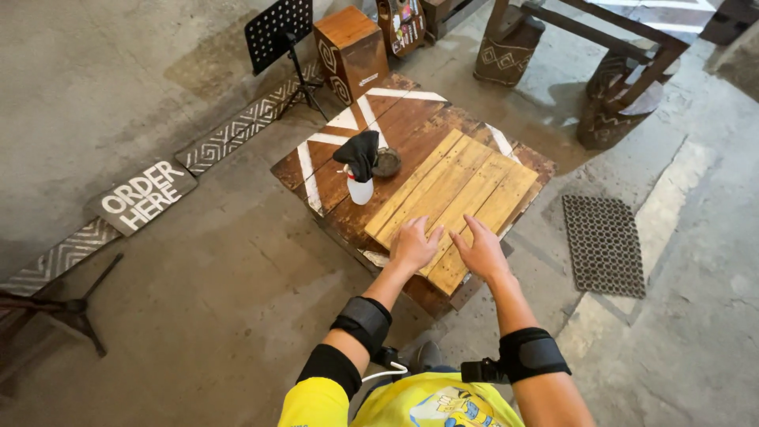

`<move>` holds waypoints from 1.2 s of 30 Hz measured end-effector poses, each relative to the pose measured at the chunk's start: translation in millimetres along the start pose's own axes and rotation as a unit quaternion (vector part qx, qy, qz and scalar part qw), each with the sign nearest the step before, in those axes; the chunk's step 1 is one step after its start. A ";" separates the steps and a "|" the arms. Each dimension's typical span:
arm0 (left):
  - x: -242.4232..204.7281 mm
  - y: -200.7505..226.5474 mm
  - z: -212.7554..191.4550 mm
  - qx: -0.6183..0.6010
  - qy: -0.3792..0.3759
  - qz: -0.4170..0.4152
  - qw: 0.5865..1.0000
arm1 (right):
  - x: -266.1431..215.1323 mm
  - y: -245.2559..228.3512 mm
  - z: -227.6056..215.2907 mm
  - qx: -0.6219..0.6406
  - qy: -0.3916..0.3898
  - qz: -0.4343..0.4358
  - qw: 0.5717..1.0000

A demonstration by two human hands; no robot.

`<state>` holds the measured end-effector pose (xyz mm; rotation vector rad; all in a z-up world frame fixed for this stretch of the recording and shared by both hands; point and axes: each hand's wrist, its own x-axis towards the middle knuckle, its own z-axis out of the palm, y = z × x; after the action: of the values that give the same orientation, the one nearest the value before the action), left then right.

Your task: The person cleans small wooden planks by spraying them with a liquid and wiping them with a black cloth. After cleaning each plank, the person places it on a nearby wooden bench. The process is repeated for multiple planks.

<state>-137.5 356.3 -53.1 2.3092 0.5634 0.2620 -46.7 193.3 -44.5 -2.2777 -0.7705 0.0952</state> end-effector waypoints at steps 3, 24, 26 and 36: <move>19.6 -11.5 4.5 0.017 0.023 0.022 0.999 | 11.0 1.1 -2.9 0.018 -0.001 -0.007 1.000; 130.3 -69.7 -110.1 0.075 0.330 0.062 0.939 | 153.5 -89.4 89.2 0.033 -0.065 -0.058 0.996; 157.8 -108.8 -113.8 0.073 0.325 0.068 0.941 | 172.3 -109.1 108.8 0.041 -0.066 -0.055 0.995; 202.9 -176.7 -132.8 -0.067 0.136 0.048 0.987 | 231.1 -177.9 163.3 0.086 -0.117 0.102 0.984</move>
<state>-60.4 645.2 -78.4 2.1855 0.5515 0.6499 7.6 521.7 -13.8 -2.1974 -0.6168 0.5139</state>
